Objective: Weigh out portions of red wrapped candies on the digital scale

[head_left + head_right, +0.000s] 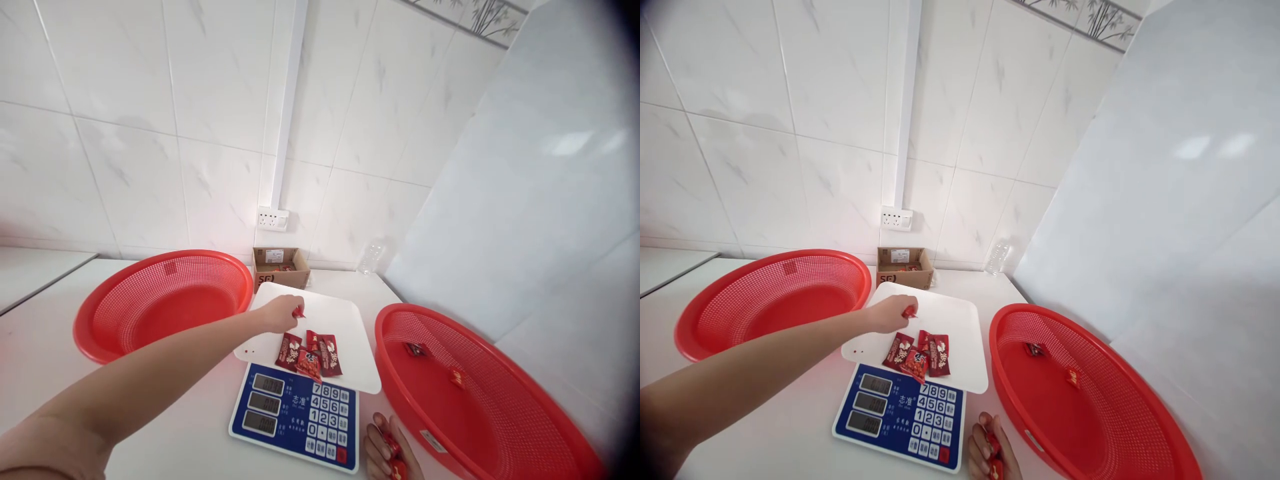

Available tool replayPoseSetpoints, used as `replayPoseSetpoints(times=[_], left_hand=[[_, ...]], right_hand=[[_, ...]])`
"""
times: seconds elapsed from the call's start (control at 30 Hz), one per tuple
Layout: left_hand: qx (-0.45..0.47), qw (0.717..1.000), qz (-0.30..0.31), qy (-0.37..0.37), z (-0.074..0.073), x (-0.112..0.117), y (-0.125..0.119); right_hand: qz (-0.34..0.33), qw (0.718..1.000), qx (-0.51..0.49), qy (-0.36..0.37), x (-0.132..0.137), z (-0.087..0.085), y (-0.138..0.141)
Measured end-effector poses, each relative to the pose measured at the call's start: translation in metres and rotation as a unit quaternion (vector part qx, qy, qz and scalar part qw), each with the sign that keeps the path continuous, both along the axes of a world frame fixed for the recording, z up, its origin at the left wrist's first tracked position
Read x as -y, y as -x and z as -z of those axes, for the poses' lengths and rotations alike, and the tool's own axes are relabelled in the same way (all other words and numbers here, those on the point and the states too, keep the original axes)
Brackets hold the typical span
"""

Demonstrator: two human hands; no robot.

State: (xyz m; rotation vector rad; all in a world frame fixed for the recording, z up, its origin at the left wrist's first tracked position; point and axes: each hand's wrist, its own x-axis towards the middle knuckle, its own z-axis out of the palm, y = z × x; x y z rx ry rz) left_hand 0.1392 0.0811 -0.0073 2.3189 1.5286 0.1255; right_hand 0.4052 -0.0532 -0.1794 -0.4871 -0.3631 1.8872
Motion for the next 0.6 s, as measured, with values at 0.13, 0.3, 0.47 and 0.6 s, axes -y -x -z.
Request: replayPoseSetpoints(times=[0.13,0.3,0.47,0.6], left_hand=[[0.023,0.995,-0.085,-0.041,-0.016,0.001,0.042],[-0.019,0.981,-0.176,-0.078,-0.027,0.011,0.108],[-0.043,0.98,-0.173,-0.084,-0.022,0.025,0.115],[0.001,0.998,-0.029,-0.049,-0.014,0.044,0.067]], right_hand=[[0.001,1.0,0.003,0.01,0.0,0.001,-0.001],[-0.003,1.0,0.007,0.02,0.001,0.0,-0.001],[0.013,0.999,0.019,0.035,0.003,-0.004,0.0],[0.023,0.999,0.021,0.045,0.005,-0.008,0.003]])
